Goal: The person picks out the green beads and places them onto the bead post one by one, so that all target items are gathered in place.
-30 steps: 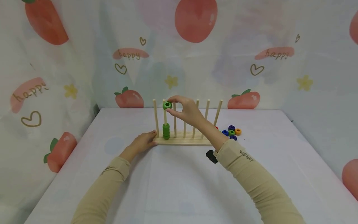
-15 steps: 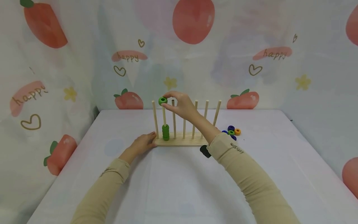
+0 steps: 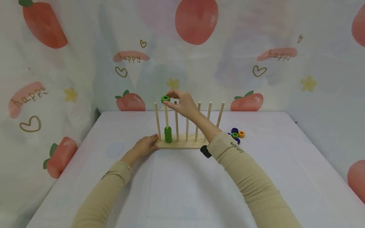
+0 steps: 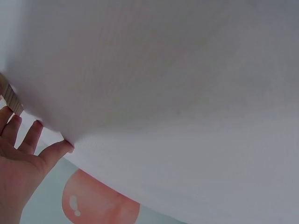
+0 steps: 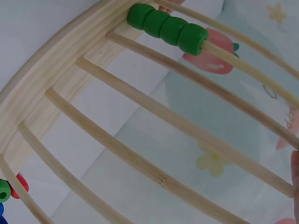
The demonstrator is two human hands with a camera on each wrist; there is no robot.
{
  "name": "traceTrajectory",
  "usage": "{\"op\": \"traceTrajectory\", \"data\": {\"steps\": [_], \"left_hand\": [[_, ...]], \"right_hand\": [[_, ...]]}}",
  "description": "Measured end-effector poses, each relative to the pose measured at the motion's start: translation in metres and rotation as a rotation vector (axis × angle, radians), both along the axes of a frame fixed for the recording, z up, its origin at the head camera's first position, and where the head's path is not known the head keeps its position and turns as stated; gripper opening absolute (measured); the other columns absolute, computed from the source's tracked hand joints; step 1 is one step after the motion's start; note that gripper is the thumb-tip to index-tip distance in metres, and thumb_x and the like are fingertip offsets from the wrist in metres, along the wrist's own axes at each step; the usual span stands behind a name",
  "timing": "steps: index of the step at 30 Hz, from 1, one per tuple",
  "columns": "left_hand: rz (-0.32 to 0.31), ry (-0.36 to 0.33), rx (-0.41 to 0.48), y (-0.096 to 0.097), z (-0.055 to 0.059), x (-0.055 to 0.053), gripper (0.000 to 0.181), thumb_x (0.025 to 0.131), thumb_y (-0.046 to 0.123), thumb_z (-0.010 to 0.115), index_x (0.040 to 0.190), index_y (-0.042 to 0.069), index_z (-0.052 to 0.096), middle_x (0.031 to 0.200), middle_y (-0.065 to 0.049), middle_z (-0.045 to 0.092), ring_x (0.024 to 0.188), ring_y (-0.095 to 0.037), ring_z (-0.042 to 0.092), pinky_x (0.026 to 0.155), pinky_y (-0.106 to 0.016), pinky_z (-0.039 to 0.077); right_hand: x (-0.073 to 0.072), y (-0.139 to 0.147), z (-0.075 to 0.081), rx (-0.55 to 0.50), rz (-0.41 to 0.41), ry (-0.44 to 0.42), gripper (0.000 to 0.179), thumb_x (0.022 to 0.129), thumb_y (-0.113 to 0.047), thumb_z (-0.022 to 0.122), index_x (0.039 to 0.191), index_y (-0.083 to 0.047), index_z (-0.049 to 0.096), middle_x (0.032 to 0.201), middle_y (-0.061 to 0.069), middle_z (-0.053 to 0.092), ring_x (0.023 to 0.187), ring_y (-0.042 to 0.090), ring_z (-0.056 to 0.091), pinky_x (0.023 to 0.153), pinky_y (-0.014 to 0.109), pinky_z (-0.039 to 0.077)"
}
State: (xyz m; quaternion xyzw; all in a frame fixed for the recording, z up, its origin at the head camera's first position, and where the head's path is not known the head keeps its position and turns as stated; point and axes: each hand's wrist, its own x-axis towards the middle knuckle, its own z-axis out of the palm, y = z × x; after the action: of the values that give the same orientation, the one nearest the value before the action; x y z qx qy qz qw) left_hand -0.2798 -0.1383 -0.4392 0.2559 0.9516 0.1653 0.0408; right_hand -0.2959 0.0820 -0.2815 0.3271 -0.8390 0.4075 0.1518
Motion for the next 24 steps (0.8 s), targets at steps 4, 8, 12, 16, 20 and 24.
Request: {"op": "traceTrajectory", "data": {"steps": [4,8,12,16,20,24], "left_hand": [[0.000,-0.010,0.013,-0.0012,-0.0013,-0.0006,0.058,0.092,0.027,0.060,0.137,-0.005,0.043,0.146,-0.020,0.039,0.125,-0.043,0.046,0.099,-0.053,0.041],[-0.003,-0.008,0.009,-0.0017,-0.0029,-0.0019,0.058,0.092,0.027,0.060,0.138,-0.005,0.042,0.145,-0.021,0.040,0.125,-0.043,0.047,0.099,-0.053,0.042],[-0.004,-0.002,0.006,-0.0018,-0.0038,-0.0028,0.057,0.092,0.026,0.060,0.137,-0.005,0.043,0.145,-0.021,0.040,0.124,-0.044,0.047,0.099,-0.053,0.041],[-0.009,0.000,0.007,-0.0017,-0.0043,-0.0030,0.058,0.092,0.026,0.060,0.138,-0.005,0.043,0.145,-0.021,0.040,0.125,-0.043,0.047,0.099,-0.053,0.041],[0.004,0.000,0.010,-0.0016,-0.0048,-0.0028,0.058,0.092,0.026,0.060,0.138,-0.005,0.043,0.145,-0.021,0.040,0.125,-0.044,0.046,0.099,-0.056,0.041],[0.002,0.005,0.012,-0.0005,-0.0051,-0.0027,0.057,0.092,0.026,0.060,0.138,-0.005,0.043,0.145,-0.021,0.040,0.124,-0.044,0.047,0.098,-0.057,0.041]], "right_hand": [[-0.0043,0.0013,0.0014,0.015,0.002,-0.024,0.029,0.089,-0.014,0.066,0.112,0.003,0.061,0.109,0.018,0.066,0.108,0.028,0.062,0.099,0.034,0.047],[-0.0068,0.0025,0.0023,0.015,0.021,-0.048,0.028,0.089,-0.012,0.066,0.111,0.004,0.060,0.109,0.018,0.065,0.105,0.028,0.062,0.099,0.032,0.047],[-0.0069,0.0025,0.0022,0.017,0.050,-0.065,0.027,0.089,-0.012,0.066,0.110,0.004,0.060,0.109,0.019,0.065,0.105,0.028,0.062,0.100,0.033,0.046],[-0.0064,0.0017,0.0021,0.037,0.046,-0.070,0.028,0.089,-0.013,0.065,0.111,0.003,0.060,0.110,0.017,0.065,0.106,0.027,0.062,0.100,0.033,0.046],[-0.0063,0.0004,0.0025,0.066,0.052,-0.055,0.028,0.090,-0.015,0.065,0.111,0.002,0.060,0.111,0.016,0.065,0.107,0.026,0.061,0.101,0.032,0.046],[-0.0056,0.0021,0.0027,0.089,0.049,-0.058,0.030,0.089,-0.016,0.066,0.113,0.002,0.060,0.113,0.017,0.065,0.110,0.027,0.061,0.100,0.036,0.046]]}}
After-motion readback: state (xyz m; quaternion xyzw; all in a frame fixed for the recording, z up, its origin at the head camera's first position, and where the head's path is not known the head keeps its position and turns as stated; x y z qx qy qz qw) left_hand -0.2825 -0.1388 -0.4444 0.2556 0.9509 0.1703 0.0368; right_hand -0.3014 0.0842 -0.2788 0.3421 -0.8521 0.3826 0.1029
